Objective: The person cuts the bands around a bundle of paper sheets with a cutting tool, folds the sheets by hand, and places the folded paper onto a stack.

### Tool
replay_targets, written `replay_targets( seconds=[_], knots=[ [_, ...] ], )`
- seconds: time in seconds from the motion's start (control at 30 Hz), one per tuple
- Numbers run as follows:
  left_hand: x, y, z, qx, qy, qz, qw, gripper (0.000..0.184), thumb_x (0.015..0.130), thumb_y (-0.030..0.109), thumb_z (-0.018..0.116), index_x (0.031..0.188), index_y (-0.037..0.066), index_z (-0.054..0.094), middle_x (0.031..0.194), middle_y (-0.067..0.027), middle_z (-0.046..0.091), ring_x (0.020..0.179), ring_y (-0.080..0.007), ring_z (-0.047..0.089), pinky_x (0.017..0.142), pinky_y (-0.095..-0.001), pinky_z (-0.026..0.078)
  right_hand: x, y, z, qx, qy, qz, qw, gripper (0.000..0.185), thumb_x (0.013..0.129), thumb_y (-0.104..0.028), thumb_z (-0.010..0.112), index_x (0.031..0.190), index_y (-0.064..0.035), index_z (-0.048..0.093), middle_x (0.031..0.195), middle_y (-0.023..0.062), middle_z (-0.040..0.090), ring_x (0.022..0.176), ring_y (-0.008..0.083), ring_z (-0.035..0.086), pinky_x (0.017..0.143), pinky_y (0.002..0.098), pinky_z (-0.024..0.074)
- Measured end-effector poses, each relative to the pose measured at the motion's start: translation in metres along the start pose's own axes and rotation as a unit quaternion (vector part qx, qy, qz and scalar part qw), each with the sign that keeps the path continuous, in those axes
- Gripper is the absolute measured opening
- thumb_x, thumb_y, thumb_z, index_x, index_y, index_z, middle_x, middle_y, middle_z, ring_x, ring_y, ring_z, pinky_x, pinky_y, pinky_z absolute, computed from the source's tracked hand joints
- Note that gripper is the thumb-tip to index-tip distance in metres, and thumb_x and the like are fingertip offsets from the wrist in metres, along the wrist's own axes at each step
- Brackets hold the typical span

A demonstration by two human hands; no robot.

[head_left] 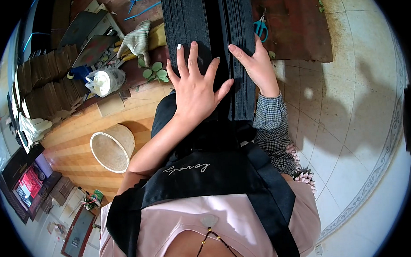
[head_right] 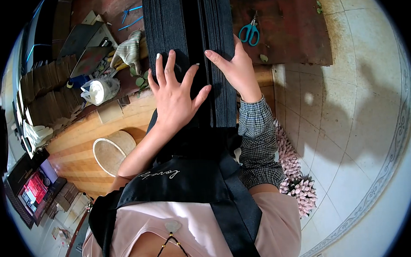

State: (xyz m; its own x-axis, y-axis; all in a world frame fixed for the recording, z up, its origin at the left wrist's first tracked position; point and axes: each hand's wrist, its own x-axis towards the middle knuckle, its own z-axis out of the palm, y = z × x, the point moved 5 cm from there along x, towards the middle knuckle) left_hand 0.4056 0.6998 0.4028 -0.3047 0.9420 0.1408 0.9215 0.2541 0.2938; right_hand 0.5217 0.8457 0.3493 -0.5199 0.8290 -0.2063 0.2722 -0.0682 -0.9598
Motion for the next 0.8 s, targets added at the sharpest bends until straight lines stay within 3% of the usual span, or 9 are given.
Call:
replay_targets(
  seconds=[0.07,0.3,0.43,0.57,0.8],
  knots=[
    [0.0,0.001,-0.001,-0.003,0.008,0.004,1.0,0.053,0.09,0.054,0.069,0.13,0.019,0.068,0.159,-0.0237,0.032,0.148,-0.0501,0.024,0.113,-0.0705,0.024,0.0,-0.001,0.001,-0.001,0.001,-0.001,1.0,0.09,0.089,-0.047,0.081,0.15,0.0055,0.041,0.128,0.0187,0.069,0.117,0.0267,0.069,0.1,0.0365,0.0544],
    [0.001,-0.001,0.0,-0.004,0.006,-0.011,1.0,0.051,0.089,0.049,0.07,0.13,0.02,0.068,0.159,-0.0235,0.032,0.148,-0.05,0.024,0.113,-0.0705,0.024,0.0,0.002,0.0,-0.013,-0.002,0.002,1.0,0.091,0.091,-0.051,0.077,0.152,0.0052,0.039,0.138,0.0221,0.063,0.127,0.0307,0.063,0.107,0.0397,0.049],
    [0.0,-0.003,0.004,0.034,0.003,0.01,0.999,0.043,0.089,0.047,0.07,0.122,0.02,0.071,0.159,-0.0237,0.032,0.148,-0.0505,0.024,0.113,-0.0712,0.024,0.0,0.003,0.0,-0.016,0.001,0.008,1.0,0.094,0.091,-0.055,0.075,0.153,0.0053,0.038,0.142,0.0243,0.06,0.132,0.034,0.059,0.11,0.0409,0.0462],
    [0.0,0.001,0.0,-0.009,0.008,0.002,1.0,0.041,0.088,0.051,0.071,0.114,0.018,0.073,0.159,-0.0237,0.032,0.148,-0.0508,0.023,0.113,-0.071,0.023,0.001,0.001,0.006,-0.022,0.005,-0.01,1.0,0.095,0.09,-0.056,0.075,0.152,0.0055,0.039,0.14,0.0248,0.061,0.131,0.0346,0.06,0.109,0.0407,0.0476],
    [0.0,0.0,-0.001,-0.012,0.006,0.001,1.0,0.047,0.087,0.057,0.072,0.114,0.019,0.074,0.16,-0.0235,0.031,0.149,-0.0508,0.022,0.114,-0.0704,0.021,0.0,-0.006,0.011,-0.057,0.018,0.0,0.998,0.095,0.089,-0.056,0.077,0.151,0.0055,0.04,0.135,0.0241,0.064,0.124,0.0339,0.065,0.104,0.0412,0.0515]
  ],
)
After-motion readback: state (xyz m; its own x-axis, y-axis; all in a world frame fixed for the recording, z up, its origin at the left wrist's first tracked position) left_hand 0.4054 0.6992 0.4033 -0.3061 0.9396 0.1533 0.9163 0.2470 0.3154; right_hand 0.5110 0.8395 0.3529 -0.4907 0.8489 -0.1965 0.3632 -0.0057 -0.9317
